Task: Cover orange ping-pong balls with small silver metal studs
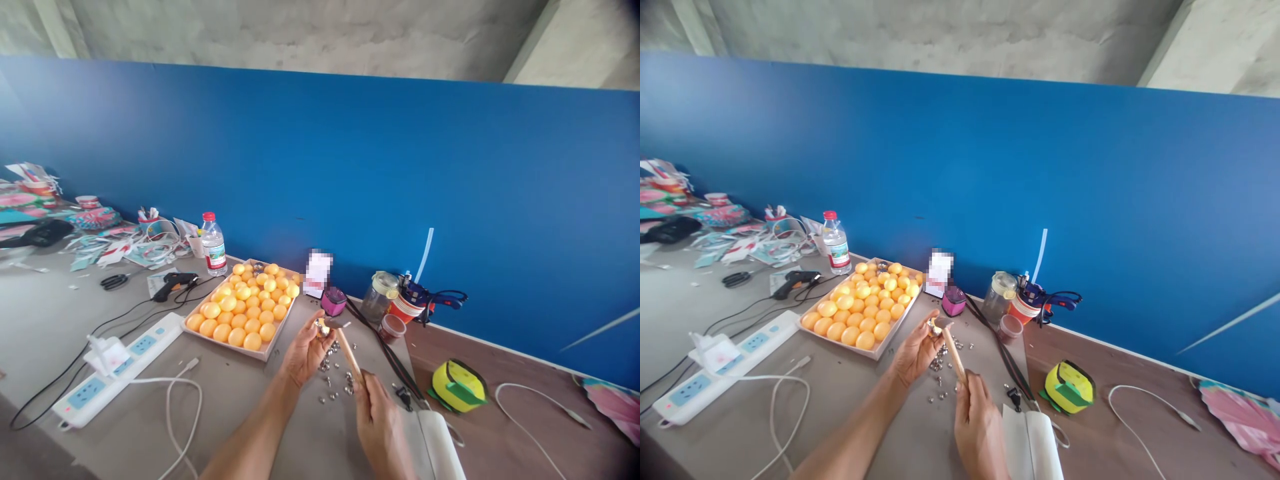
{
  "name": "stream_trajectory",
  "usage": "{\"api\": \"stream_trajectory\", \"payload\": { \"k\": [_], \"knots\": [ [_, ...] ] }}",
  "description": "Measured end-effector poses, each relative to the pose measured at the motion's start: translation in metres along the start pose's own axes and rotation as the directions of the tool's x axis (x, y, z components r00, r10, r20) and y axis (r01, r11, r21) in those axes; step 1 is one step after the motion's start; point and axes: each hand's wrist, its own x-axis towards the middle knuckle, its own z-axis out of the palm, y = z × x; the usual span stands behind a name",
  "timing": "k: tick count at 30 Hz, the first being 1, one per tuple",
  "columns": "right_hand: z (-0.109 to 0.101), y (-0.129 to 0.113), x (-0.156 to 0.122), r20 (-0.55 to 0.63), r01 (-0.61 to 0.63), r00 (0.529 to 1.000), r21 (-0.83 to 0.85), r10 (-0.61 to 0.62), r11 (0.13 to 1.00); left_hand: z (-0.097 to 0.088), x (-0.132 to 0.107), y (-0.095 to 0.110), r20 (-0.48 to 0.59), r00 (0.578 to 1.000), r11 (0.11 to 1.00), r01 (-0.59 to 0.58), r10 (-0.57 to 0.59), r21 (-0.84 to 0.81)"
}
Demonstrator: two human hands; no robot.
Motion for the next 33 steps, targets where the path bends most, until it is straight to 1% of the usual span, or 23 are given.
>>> {"api": "stream_trajectory", "payload": {
  "k": [3,8,13,14,17,20,22,26,30,33],
  "knots": [
    [-0.003,-0.002,0.002,0.054,-0.015,0.998,-0.005,0.015,1.0,0.002,-0.001,0.001,-0.004,1.0,1.0,0.006,-0.006,0.014],
    [-0.004,-0.001,0.001,-0.011,-0.012,1.0,0.002,0.012,1.0,0.004,-0.001,0.001,-0.007,1.0,1.0,0.009,-0.009,-0.002],
    [0.002,0.004,0.0,0.062,-0.045,0.997,-0.015,0.046,0.999,0.003,-0.001,0.001,-0.015,1.0,1.0,0.014,-0.013,0.024],
    [0.001,0.003,0.0,0.058,-0.047,0.997,-0.007,0.047,0.999,0.003,-0.001,0.001,-0.015,1.0,1.0,0.011,-0.01,0.019],
    [-0.004,-0.001,0.003,-0.003,-0.049,0.999,0.025,0.049,0.998,0.003,-0.001,0.002,-0.024,1.0,0.999,0.015,-0.015,-0.029],
    [-0.012,-0.007,0.005,-0.053,-0.065,0.996,0.05,0.068,0.997,0.004,0.001,0.003,-0.058,0.995,0.994,0.076,-0.081,-0.085],
    [-0.016,-0.009,0.006,-0.059,-0.08,0.995,0.062,0.084,0.995,0.004,0.002,0.004,-0.094,0.988,0.988,0.114,-0.125,-0.107],
    [-0.016,-0.01,0.007,-0.076,-0.076,0.994,0.077,0.082,0.994,0.004,0.003,0.005,-0.153,0.978,0.985,0.126,-0.144,-0.121],
    [-0.012,-0.009,0.006,-0.079,-0.039,0.996,0.073,0.045,0.997,0.003,0.003,0.005,-0.139,0.977,0.983,0.147,-0.162,-0.109],
    [-0.01,-0.008,0.006,-0.077,-0.034,0.996,0.067,0.04,0.997,0.004,0.003,0.003,-0.123,0.979,0.984,0.153,-0.164,-0.095]
  ]
}}
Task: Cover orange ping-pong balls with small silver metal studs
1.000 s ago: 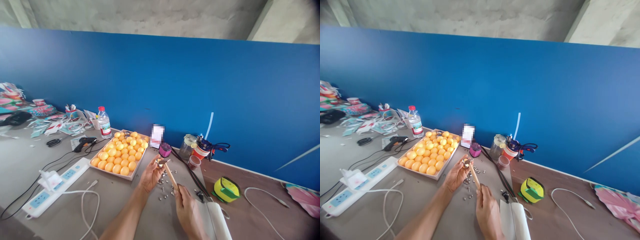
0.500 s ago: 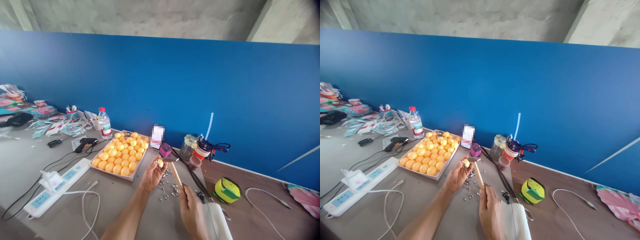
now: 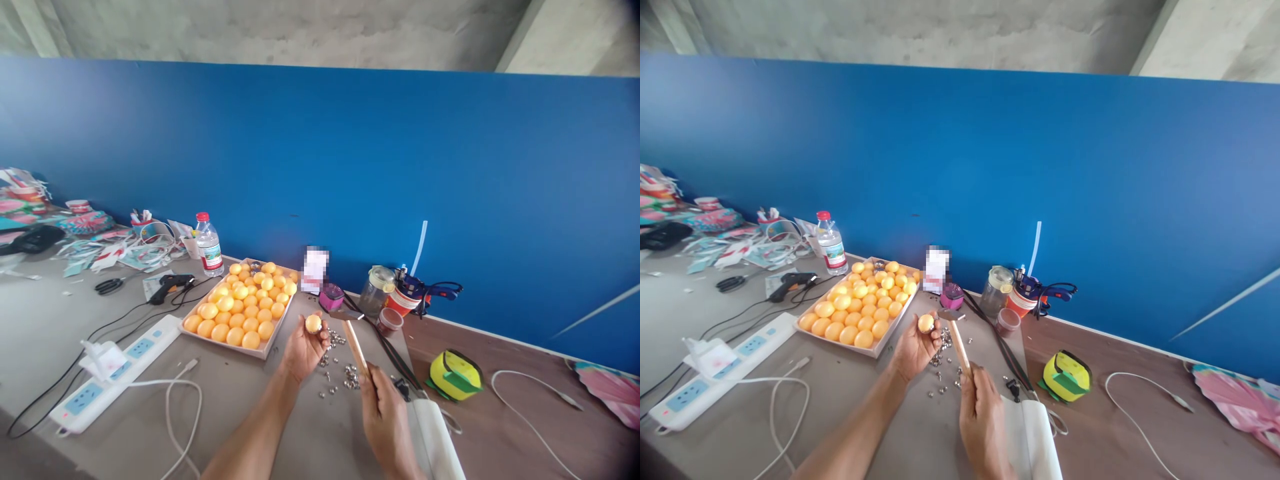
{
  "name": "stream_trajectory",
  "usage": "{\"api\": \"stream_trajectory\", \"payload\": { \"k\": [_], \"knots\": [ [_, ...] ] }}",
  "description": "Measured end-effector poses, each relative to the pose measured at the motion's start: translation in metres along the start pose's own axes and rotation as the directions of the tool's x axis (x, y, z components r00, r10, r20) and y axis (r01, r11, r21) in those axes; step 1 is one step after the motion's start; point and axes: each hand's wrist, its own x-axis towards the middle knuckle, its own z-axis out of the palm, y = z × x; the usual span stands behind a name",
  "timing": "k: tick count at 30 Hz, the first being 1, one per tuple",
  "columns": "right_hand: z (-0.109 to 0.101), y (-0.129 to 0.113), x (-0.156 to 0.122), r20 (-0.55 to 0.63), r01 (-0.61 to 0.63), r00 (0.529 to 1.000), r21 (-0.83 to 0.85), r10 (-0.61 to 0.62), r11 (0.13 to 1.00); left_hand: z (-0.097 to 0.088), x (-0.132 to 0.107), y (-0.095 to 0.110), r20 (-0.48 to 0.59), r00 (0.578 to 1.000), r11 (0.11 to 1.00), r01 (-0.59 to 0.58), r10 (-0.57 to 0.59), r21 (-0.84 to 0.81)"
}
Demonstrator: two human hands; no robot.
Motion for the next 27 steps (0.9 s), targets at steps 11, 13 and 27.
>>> {"api": "stream_trajectory", "payload": {
  "k": [11,13,27],
  "knots": [
    [0.0027,0.0017,-0.0018,0.013,-0.01,1.0,0.034,0.01,0.999,-0.001,0.0004,-0.0038,0.013,1.0,0.998,-0.009,0.009,0.065],
    [0.0028,0.002,-0.0018,0.018,-0.011,1.0,0.032,0.011,0.999,-0.0015,0.0011,-0.0038,0.008,1.0,0.997,-0.008,0.007,0.071],
    [0.0023,0.0044,-0.0007,0.033,-0.045,0.998,-0.002,0.045,0.999,0.0037,-0.0034,-0.0031,0.033,0.998,0.988,-0.051,0.047,0.144]
  ]
}}
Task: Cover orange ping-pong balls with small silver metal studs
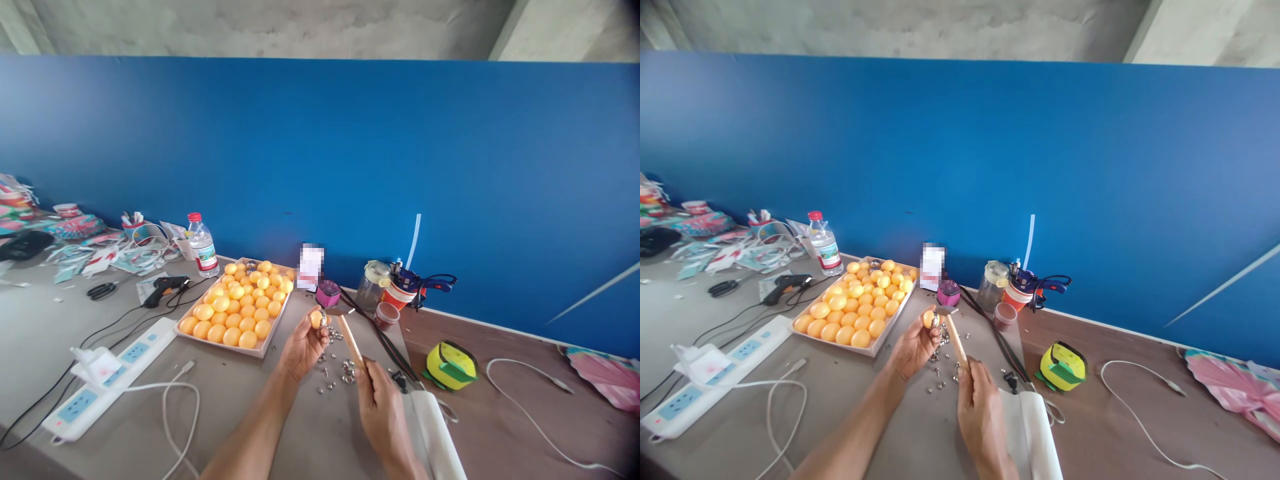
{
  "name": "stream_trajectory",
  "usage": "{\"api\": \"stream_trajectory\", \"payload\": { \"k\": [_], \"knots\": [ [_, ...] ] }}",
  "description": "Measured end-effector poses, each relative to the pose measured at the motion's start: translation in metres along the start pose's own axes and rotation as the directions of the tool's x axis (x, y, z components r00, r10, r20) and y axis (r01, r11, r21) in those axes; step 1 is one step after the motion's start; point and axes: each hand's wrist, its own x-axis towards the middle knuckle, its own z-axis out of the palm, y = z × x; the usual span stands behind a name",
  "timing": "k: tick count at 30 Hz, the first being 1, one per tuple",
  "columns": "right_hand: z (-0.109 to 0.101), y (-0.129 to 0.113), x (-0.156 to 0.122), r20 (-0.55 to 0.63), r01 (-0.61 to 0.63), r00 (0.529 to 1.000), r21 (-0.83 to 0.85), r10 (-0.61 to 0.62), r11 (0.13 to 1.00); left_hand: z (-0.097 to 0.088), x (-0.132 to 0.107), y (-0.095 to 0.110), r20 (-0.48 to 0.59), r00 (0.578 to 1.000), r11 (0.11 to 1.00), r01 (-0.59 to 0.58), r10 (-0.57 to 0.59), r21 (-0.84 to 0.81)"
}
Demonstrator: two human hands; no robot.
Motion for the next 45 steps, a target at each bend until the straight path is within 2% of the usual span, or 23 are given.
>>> {"api": "stream_trajectory", "payload": {
  "k": [4,8,14,19,24,28,33,38,43,45],
  "knots": [
    [0.0023,-0.0003,-0.0009,0.017,0.005,1.0,-0.023,-0.005,1.0,-0.0039,0.0024,-0.0006,-0.023,1.0,0.999,-0.005,0.004,-0.04],
    [0.0037,0.0002,-0.0015,0.049,-0.011,0.999,-0.053,0.014,0.999,-0.0048,0.0024,-0.0002,0.024,1.0,0.998,0.011,-0.009,-0.061],
    [0.0,0.002,-0.0002,-0.023,0.002,1.0,-0.038,-0.003,0.999,-0.0024,0.0013,-0.001,0.022,1.0,0.999,0.014,-0.013,-0.046],
    [0.0002,0.0033,0.0003,0.085,-0.028,0.996,-0.026,0.03,0.999,-0.0041,0.0018,0.0003,0.01,1.0,0.997,0.014,-0.014,-0.078],
    [-0.0018,0.0012,-0.0004,0.045,-0.024,0.999,-0.01,0.024,1.0,-0.005,0.0031,0.0003,0.011,1.0,0.998,0.023,-0.022,-0.06],
    [-0.0006,0.0016,-0.0013,0.104,-0.055,0.993,-0.031,0.058,0.998,-0.004,0.0012,0.0012,0.024,1.0,0.998,0.02,-0.019,-0.06],
    [-0.0035,-0.0001,0.0002,0.014,-0.047,0.999,-0.009,0.047,0.999,-0.004,0.0017,-0.0007,0.033,0.999,0.998,0.036,-0.034,-0.05],
    [-0.0022,0.0018,0.0009,0.113,-0.081,0.99,-0.024,0.083,0.996,-0.006,0.0029,0.0,-0.004,0.999,0.997,0.031,-0.032,-0.065],
    [-0.0047,0.0004,0.0017,0.029,-0.101,0.994,0.008,0.101,0.995,-0.0058,0.0024,0.0001,0.039,0.999,0.999,0.032,-0.031,-0.036],
    [-0.004,0.0008,0.0018,0.05,-0.1,0.994,0.009,0.099,0.995,-0.0066,0.0023,-0.0008,0.048,0.999,0.999,0.026,-0.025,-0.019]
  ]
}}
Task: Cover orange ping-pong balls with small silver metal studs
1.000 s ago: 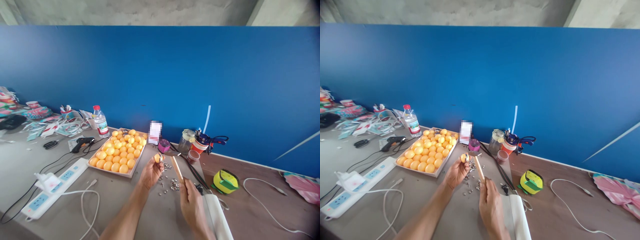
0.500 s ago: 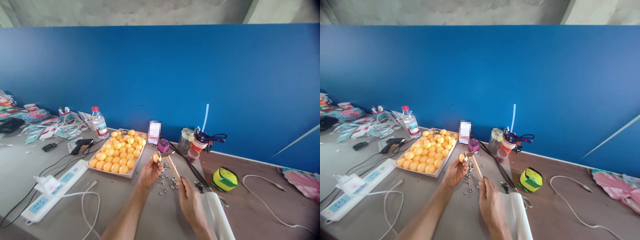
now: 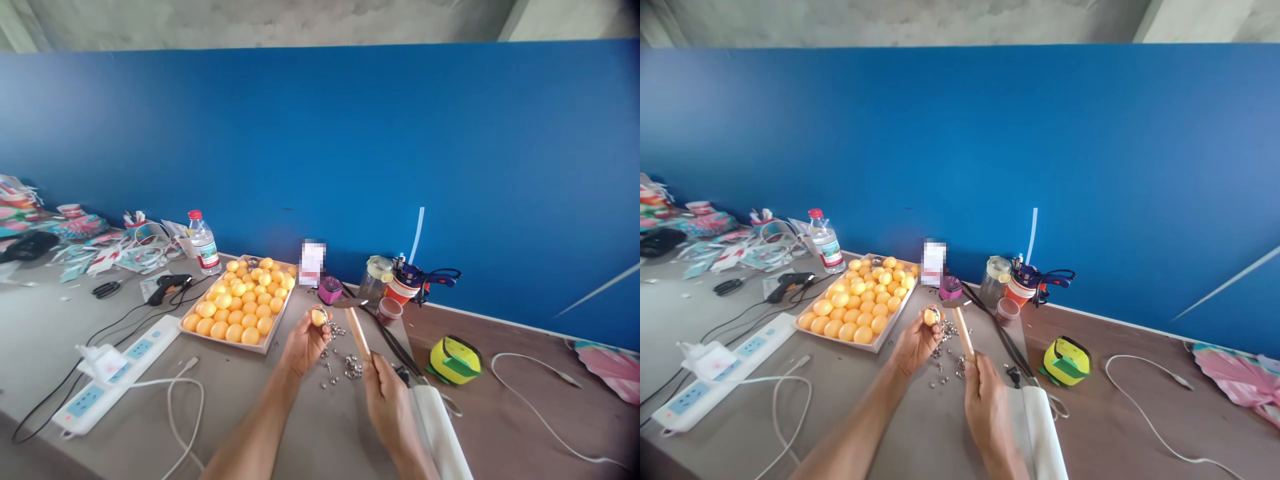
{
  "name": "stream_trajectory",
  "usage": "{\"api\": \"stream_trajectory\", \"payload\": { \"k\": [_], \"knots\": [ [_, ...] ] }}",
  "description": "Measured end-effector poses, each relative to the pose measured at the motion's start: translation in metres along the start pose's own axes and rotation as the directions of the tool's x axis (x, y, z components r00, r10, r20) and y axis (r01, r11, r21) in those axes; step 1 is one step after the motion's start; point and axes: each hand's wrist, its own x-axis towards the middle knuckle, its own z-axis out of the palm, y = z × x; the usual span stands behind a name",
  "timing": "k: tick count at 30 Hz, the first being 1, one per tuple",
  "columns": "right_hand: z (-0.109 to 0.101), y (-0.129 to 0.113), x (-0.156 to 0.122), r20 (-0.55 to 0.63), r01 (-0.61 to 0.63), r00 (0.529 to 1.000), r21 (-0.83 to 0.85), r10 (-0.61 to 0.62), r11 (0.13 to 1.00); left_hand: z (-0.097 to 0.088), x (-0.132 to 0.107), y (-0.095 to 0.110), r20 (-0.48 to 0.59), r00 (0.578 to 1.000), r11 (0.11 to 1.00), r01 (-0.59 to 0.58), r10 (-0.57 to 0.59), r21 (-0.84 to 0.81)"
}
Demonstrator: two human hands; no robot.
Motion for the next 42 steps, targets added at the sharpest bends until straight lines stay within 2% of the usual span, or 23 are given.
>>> {"api": "stream_trajectory", "payload": {
  "k": [3,8,13,19,23,27,32,37,42],
  "knots": [
    [0.002,0.001,0.0,0.072,-0.003,0.997,-0.009,0.004,1.0,-0.001,0.0,0.0,0.005,1.0,1.0,-0.015,0.015,0.008],
    [0.002,0.002,0.001,0.04,-0.033,0.999,0.008,0.033,0.999,-0.001,0.0,0.0,-0.019,0.999,1.0,-0.026,0.026,0.007],
    [0.002,0.002,0.002,0.127,-0.068,0.99,0.002,0.067,0.998,0.0,0.0,0.001,-0.024,1.0,0.999,-0.012,0.013,0.033],
    [-0.002,-0.004,0.001,0.084,-0.051,0.995,0.042,0.047,0.998,0.0,0.0,-0.001,-0.06,0.998,0.999,0.019,-0.017,0.046],
    [-0.001,0.0,0.0,0.153,-0.074,0.986,0.014,0.071,0.997,0.002,-0.002,-0.003,-0.055,0.998,0.992,-0.002,0.009,0.129],
    [-0.002,0.002,0.0,0.133,-0.114,0.986,0.085,0.102,0.99,0.004,-0.002,-0.003,-0.073,0.997,0.992,0.028,-0.019,0.124],
    [0.002,0.005,0.001,0.185,-0.149,0.973,0.047,0.138,0.988,0.005,-0.004,0.001,-0.066,0.998,0.989,0.027,-0.018,0.147],
    [0.001,0.006,0.001,0.146,-0.172,0.978,0.183,0.146,0.968,0.008,-0.007,0.003,-0.026,1.0,0.992,0.008,-0.004,0.126],
    [-0.004,0.002,-0.001,0.103,-0.146,0.986,0.192,0.128,0.97,0.008,-0.007,0.001,-0.007,0.999,0.986,-0.045,0.047,0.158]
  ]
}}
